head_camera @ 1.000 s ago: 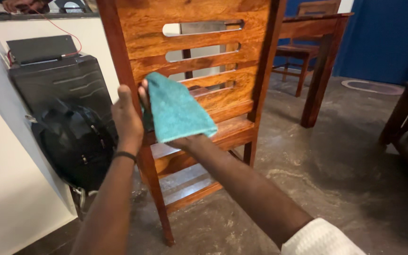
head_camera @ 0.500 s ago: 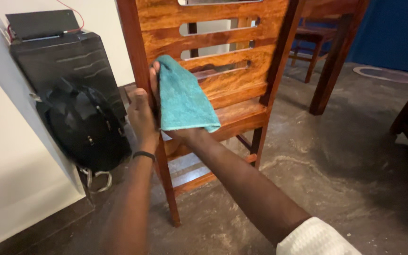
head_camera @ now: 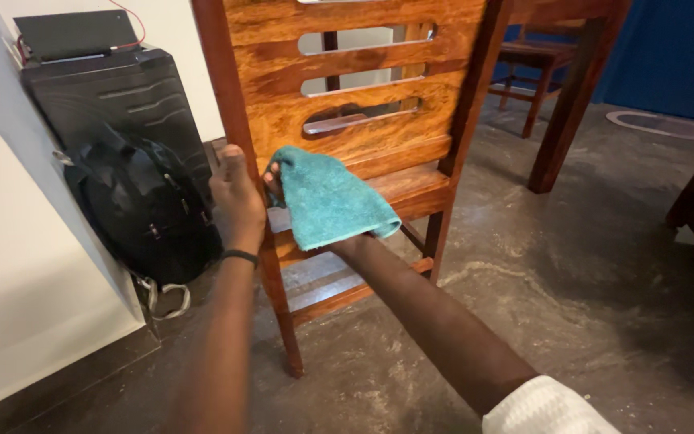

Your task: The person wipes down the backrest, seat, frame, and legs of a wooden chair with a cloth.

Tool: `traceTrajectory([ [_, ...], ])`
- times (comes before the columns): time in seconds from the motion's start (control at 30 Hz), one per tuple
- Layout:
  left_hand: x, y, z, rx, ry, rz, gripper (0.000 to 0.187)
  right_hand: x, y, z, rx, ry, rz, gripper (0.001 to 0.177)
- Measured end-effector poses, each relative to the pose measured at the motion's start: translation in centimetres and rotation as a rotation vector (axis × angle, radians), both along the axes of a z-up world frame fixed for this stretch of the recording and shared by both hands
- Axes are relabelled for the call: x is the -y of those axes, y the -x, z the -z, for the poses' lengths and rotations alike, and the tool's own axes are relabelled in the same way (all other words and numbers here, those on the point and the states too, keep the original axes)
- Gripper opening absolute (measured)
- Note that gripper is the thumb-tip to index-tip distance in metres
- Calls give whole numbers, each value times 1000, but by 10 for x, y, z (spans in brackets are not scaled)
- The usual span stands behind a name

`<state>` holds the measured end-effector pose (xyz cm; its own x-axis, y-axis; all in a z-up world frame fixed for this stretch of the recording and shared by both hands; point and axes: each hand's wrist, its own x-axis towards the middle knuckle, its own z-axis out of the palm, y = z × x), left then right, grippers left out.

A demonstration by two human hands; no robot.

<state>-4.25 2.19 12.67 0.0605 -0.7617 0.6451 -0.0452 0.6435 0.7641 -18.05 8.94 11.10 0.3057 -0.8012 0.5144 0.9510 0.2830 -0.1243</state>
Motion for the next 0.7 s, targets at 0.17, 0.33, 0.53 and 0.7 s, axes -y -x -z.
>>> traceTrajectory([
  [0.17, 12, 5, 7, -113, 103, 116, 75, 20, 51, 23, 46, 71, -187, 50],
  [0.33, 19, 10, 12, -141, 129, 152, 70, -2, 108, 23, 9, -89, 136, 58],
  [0.53, 26, 17, 14, -196, 176, 160, 68, -6, 175, 34, 12, 149, 308, 63],
  [0.7, 29, 16, 17, -159, 202, 138, 69, -17, 223, 37, 70, -9, 229, 72],
])
